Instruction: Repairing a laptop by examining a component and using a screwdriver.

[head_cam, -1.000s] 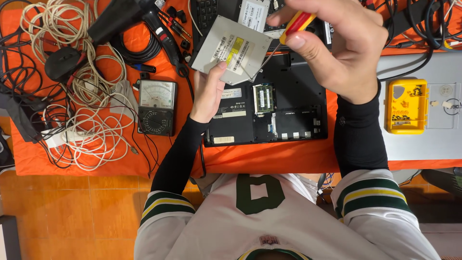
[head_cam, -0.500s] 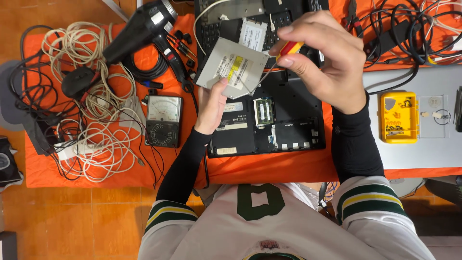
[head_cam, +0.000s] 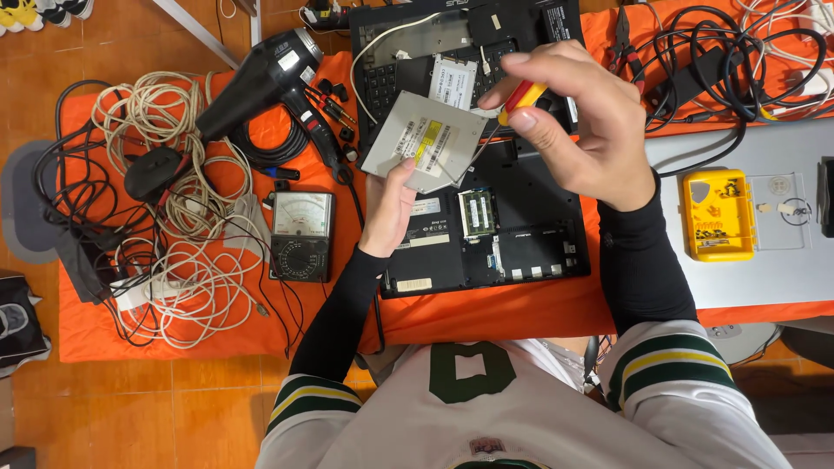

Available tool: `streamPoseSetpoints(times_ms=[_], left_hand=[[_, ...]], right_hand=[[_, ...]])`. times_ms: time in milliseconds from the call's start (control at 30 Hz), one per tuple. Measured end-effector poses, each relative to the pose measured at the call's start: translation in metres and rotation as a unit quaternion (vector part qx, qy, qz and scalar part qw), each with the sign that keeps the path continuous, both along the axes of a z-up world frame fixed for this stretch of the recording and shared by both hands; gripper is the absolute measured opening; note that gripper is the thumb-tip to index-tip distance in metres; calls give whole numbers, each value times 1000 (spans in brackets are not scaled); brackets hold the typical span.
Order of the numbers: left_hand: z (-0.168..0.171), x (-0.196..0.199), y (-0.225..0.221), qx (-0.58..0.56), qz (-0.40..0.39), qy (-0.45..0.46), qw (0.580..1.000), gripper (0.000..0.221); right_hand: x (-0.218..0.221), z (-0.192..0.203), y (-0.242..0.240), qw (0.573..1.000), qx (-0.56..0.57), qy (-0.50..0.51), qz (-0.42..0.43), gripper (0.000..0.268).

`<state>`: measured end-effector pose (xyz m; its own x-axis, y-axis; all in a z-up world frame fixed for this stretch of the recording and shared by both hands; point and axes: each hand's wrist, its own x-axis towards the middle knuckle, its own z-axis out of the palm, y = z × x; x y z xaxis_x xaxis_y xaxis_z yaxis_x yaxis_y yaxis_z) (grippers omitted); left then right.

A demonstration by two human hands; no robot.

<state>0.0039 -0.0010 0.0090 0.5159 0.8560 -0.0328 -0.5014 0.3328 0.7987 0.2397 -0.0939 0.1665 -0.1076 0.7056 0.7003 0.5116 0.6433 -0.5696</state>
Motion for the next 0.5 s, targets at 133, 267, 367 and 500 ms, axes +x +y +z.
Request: streamPoseSetpoints(times_ms=[133,267,367,500], left_hand=[[-4,-5,-1,15,8,-23,1000,55],[-16,-10,3,4,-5,-70,997,53],[-17,-11,4,-21,-13,-112,993,54],[-15,-12,6,-29,-10,-137,990,56]], right_hand=[[-1,-5,-4,1000,-11,6,12,32],[-2,-5,-11,995,-47,69,50,42],[-3,-1,-14,997,-50,46,43,41],[-7,10,-14,992,-97,80,19,38]])
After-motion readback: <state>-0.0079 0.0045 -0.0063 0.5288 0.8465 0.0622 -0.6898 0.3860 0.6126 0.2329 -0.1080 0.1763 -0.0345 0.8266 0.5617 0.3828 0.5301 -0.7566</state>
